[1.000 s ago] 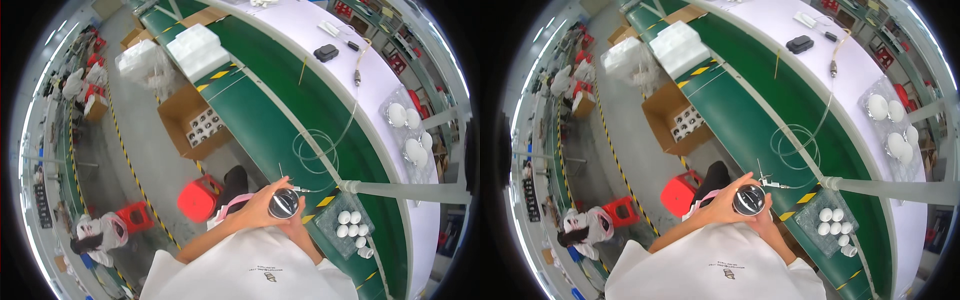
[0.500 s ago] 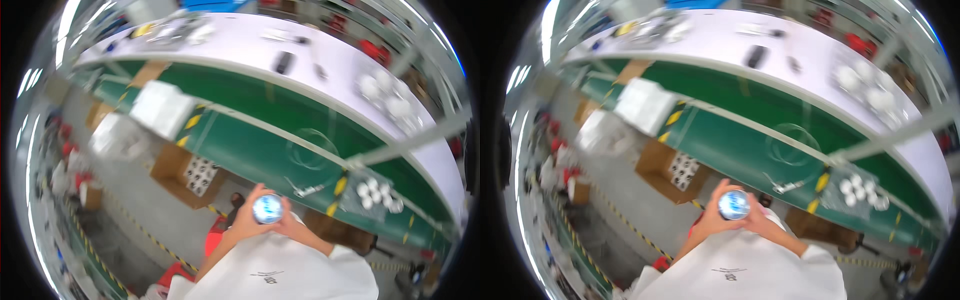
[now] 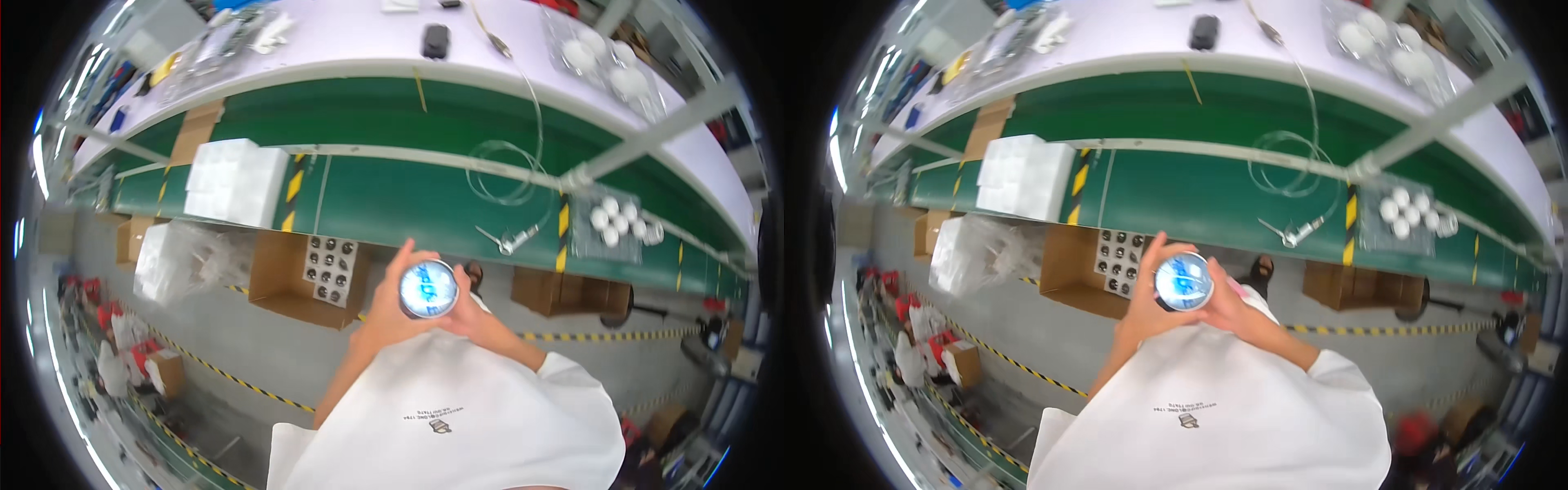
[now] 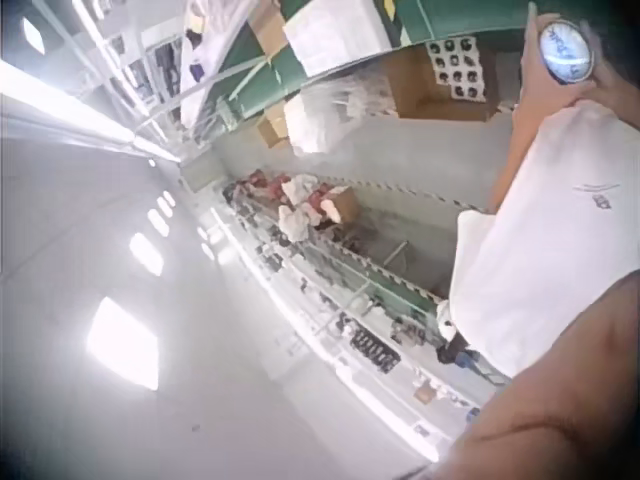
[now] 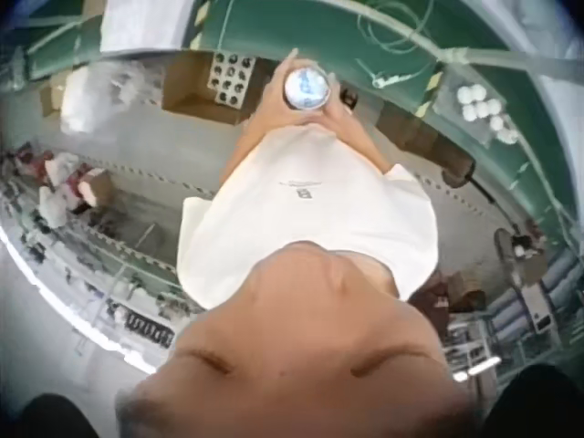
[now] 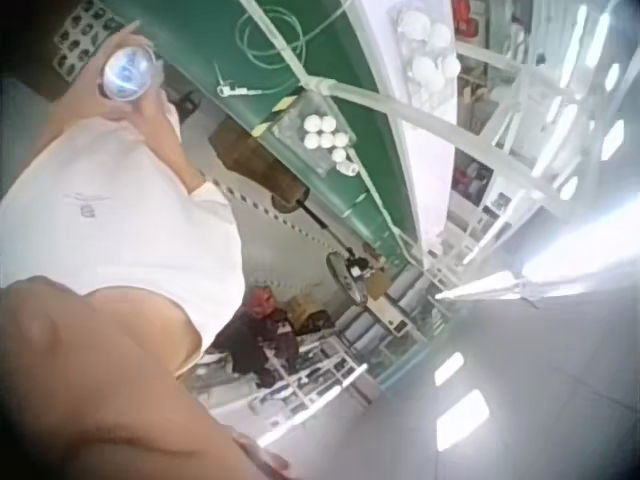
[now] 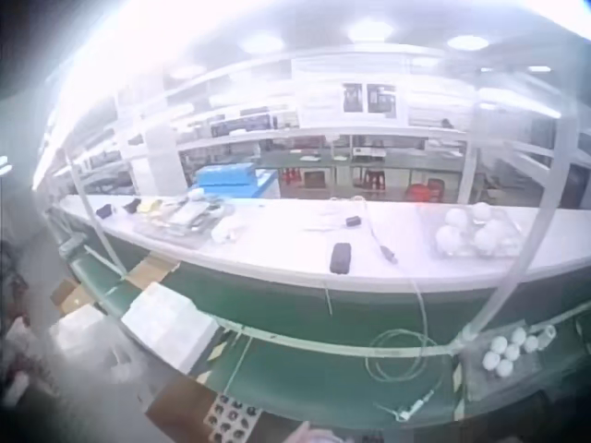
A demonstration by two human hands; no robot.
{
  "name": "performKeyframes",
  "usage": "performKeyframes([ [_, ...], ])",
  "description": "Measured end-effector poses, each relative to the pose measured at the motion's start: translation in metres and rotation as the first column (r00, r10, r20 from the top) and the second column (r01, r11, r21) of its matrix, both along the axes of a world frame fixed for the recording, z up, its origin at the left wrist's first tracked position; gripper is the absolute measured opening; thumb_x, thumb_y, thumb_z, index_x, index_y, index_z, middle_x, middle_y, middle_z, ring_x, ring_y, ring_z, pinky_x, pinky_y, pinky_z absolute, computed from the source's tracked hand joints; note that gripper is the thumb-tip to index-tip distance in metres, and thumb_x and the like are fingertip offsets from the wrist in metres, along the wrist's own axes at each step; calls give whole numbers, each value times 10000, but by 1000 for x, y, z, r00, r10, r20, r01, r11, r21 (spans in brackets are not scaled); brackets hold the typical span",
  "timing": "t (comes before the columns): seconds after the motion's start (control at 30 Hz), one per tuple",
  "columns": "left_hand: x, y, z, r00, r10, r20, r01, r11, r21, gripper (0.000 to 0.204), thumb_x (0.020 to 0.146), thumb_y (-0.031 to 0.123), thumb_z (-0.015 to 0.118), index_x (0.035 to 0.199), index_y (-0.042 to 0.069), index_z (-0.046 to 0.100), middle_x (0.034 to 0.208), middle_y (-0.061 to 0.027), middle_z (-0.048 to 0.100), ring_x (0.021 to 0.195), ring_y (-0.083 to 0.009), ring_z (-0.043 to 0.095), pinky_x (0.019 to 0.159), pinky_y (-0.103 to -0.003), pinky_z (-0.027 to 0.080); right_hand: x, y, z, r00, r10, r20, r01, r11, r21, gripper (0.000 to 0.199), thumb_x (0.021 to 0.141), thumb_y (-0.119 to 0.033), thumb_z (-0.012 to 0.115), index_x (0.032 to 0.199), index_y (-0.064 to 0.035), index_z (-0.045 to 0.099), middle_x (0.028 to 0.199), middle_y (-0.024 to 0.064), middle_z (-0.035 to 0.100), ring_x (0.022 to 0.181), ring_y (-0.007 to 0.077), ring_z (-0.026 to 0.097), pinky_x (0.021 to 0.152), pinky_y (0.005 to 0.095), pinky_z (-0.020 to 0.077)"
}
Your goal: Testing and inspecting spherical electronic devices at a quality control station by placing them in a test fixture and wiping them with a cloth.
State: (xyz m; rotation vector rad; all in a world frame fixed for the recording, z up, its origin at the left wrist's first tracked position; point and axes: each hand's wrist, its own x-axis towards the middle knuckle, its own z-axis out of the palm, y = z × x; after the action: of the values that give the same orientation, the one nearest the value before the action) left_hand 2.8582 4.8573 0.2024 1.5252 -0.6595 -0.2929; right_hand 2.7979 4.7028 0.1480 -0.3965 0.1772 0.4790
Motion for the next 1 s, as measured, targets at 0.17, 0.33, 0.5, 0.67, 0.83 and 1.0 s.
performKeyframes([
  [0.17, 5, 12, -1, 994, -57, 94, 60, 998, -25, 1309, 578, 141, 981, 1583, 49, 149, 1354, -216, 551, 1235, -304, 579, 1028, -413, 475, -8, 15, 20, 1000, -2, 23, 6, 990, -140, 913, 900, -810, 381, 1426, -69, 461, 1375, 105, 571, 1262, 255, 571, 1042, 424, 484],
  [0.33, 4, 19, 6, 996, -35, 78, 39, 999, -38, 1190, 633, 99, 930, 1576, 40, 207, 1342, -209, 587, 1191, -315, 618, 1005, -399, 498, -12, 24, 20, 999, -4, -32, 0, 994, -113, 963, 854, -845, 416, 1426, -72, 473, 1376, 108, 563, 1246, 252, 580, 1037, 434, 492],
  [0.5, -1, 28, 3, 996, 0, 87, 2, 1000, -26, 1181, 628, 108, 931, 1573, 43, 226, 1357, -182, 586, 1194, -313, 616, 999, -402, 499, -17, 25, 2, 999, 45, -13, -46, 990, -137, 1004, 847, -876, 343, 1431, -69, 470, 1377, 128, 567, 1236, 284, 593, 1038, 459, 497],
  [0.67, -8, 41, 5, 1000, -10, 15, 8, 991, 131, 1094, 681, 190, 902, 1554, 50, 258, 1385, -91, 583, 1263, -300, 545, 1032, -414, 467, -10, 20, -8, 982, 177, 60, -177, 984, -14, 1019, 864, -877, 261, 1448, -66, 456, 1387, 142, 564, 1247, 312, 589, 1050, 475, 490],
  [0.83, -10, 40, 1, 996, 23, 91, -39, 983, 179, 1156, 643, 103, 935, 1566, 58, 241, 1370, -167, 585, 1205, -304, 608, 1010, -387, 486, -10, 20, -4, 971, 145, -189, -171, 976, -131, 964, 905, -838, 228, 1450, -77, 456, 1396, 145, 559, 1245, 324, 589, 1045, 491, 493],
  [1.0, -7, 25, -3, 999, 37, 33, -43, 974, 221, 1111, 662, 128, 922, 1557, 63, 267, 1364, -153, 592, 1258, -314, 568, 1018, -400, 476, -1, 11, 0, 952, 79, -295, -40, 990, 136, 881, 936, -797, 270, 1394, -82, 506, 1335, 136, 604, 1211, 338, 609, 1058, 511, 480],
])
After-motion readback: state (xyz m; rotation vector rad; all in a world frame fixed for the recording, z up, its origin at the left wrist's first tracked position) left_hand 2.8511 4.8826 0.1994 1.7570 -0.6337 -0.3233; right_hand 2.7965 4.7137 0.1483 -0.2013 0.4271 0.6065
